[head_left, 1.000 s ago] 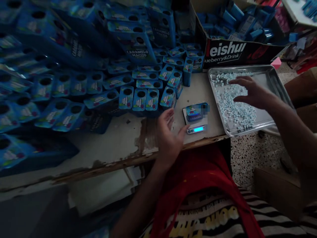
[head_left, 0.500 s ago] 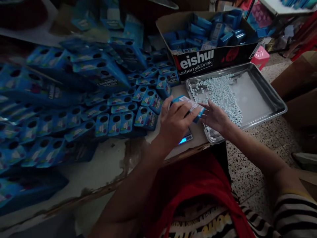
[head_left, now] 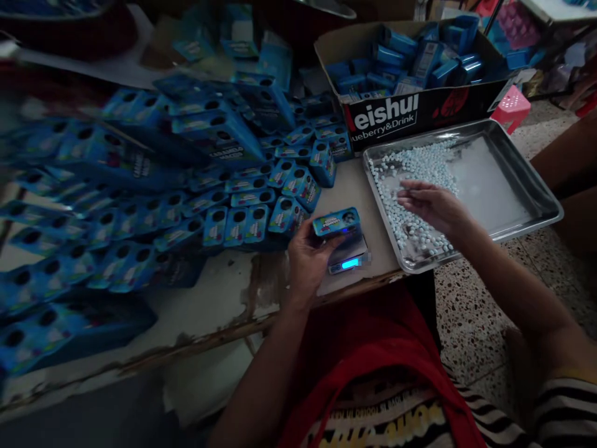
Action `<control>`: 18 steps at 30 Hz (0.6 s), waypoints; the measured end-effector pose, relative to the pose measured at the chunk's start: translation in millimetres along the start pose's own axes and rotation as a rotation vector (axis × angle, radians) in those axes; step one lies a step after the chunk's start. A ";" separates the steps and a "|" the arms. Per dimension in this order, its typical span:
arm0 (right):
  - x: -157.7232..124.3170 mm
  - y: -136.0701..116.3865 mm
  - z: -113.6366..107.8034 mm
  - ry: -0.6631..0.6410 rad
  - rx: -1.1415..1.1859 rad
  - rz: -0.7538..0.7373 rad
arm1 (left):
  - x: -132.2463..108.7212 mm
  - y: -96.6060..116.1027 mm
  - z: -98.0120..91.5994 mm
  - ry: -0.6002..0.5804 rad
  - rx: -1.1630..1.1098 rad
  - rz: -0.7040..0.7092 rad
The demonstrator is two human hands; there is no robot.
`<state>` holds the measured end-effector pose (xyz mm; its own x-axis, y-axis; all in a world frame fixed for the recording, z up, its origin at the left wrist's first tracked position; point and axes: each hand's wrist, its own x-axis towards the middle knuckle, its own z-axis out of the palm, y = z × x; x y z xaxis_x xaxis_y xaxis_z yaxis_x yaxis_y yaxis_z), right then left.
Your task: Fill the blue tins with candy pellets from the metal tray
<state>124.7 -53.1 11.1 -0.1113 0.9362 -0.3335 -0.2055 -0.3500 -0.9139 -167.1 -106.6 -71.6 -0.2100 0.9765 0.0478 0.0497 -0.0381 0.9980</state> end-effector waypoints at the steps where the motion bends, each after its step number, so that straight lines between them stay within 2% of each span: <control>1: 0.3 -5.2 -9.3 0.044 -0.215 -0.070 | -3.4 -4.4 -4.0 -0.011 -0.012 -0.033; 3: -1.1 -13.2 -28.8 0.218 -0.718 -0.231 | -8.4 -10.3 -10.8 -0.030 -0.028 -0.052; 5: -6.6 -17.3 -48.5 0.384 -1.154 -0.371 | -12.1 -9.6 -18.8 -0.028 -0.027 0.002; 6: -10.8 -17.7 -58.0 0.414 -1.312 -0.401 | -14.2 -6.3 -24.4 -0.021 -0.016 0.047; 8: -20.4 -15.0 -74.6 0.358 -1.533 -0.331 | -19.6 5.8 -38.9 0.006 0.025 0.137; 10: -28.9 -7.2 -85.1 0.292 -1.686 -0.158 | -26.8 22.6 -56.1 0.071 0.085 0.221; 13: -33.6 12.5 -83.8 0.296 -1.816 0.049 | -37.3 48.0 -77.6 0.235 0.202 0.351; 16: -25.6 32.1 -67.5 0.318 -1.838 -0.010 | -42.5 64.7 -88.2 0.377 0.240 0.455; 18: -13.8 36.8 -58.2 0.257 -1.808 -0.112 | -43.5 70.0 -90.6 0.433 0.235 0.489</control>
<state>175.3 -77.0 -31.3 -0.0017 0.9923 -0.1240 0.9996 0.0050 0.0262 -242.9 -170.9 -0.2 -0.4776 0.6846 0.5507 0.4377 -0.3581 0.8247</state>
